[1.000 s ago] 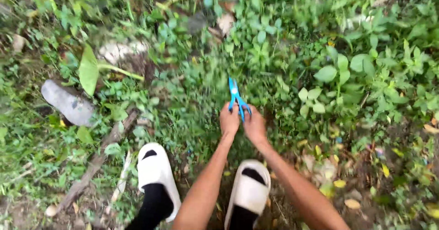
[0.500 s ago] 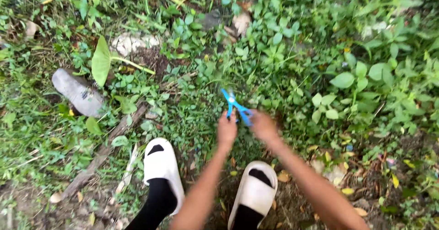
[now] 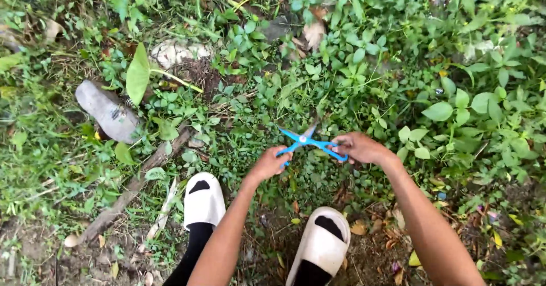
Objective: Trimming small plants and weeds on the ground using blue-handled scissors.
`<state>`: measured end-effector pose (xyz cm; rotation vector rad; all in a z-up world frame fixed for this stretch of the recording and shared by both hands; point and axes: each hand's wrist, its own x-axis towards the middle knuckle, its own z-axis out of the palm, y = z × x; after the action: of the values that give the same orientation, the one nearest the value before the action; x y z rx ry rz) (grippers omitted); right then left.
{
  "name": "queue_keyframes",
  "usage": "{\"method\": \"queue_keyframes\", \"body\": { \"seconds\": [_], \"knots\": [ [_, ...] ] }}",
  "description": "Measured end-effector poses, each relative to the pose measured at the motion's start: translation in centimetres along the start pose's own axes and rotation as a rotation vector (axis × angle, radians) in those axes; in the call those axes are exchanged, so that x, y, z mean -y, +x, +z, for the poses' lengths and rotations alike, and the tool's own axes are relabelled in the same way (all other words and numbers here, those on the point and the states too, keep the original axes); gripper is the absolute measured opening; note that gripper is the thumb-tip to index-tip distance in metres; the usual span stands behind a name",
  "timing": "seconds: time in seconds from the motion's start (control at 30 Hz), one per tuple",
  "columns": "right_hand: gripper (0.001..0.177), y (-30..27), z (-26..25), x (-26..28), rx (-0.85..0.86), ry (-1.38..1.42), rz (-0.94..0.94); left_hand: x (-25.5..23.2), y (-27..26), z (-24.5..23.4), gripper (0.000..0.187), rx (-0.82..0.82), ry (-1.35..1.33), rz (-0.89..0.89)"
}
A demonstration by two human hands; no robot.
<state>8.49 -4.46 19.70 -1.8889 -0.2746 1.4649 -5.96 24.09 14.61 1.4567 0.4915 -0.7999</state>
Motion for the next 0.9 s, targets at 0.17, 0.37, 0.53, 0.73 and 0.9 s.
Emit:
{"method": "queue_keyframes", "body": {
  "seconds": [0.17, 0.37, 0.53, 0.73, 0.9],
  "knots": [
    [0.026, -1.2, 1.0, 1.6, 0.036, -0.061, 0.1, 3.7, 1.3, 0.3, 0.019, 0.058, 0.011, 0.098],
    [0.029, 1.8, 9.2, -2.3, -0.316, -0.036, 0.194, 5.2, 5.4, 8.3, 0.021, -0.462, -0.032, 0.134],
    [0.029, -1.2, 8.5, -4.0, -0.349, 0.394, 0.095, -1.7, 1.5, 10.4, 0.025, -0.368, 0.034, 0.114],
    [0.035, -4.5, 5.5, -3.3, -0.436, 0.235, -0.242, -3.8, 2.4, 11.7, 0.016, -0.249, -0.063, 0.261],
    [0.033, -4.0, 1.2, 2.3, -0.617, -0.1, 0.097, -2.0, 1.9, 5.1, 0.022, -0.148, -0.058, 0.146]
  ]
}}
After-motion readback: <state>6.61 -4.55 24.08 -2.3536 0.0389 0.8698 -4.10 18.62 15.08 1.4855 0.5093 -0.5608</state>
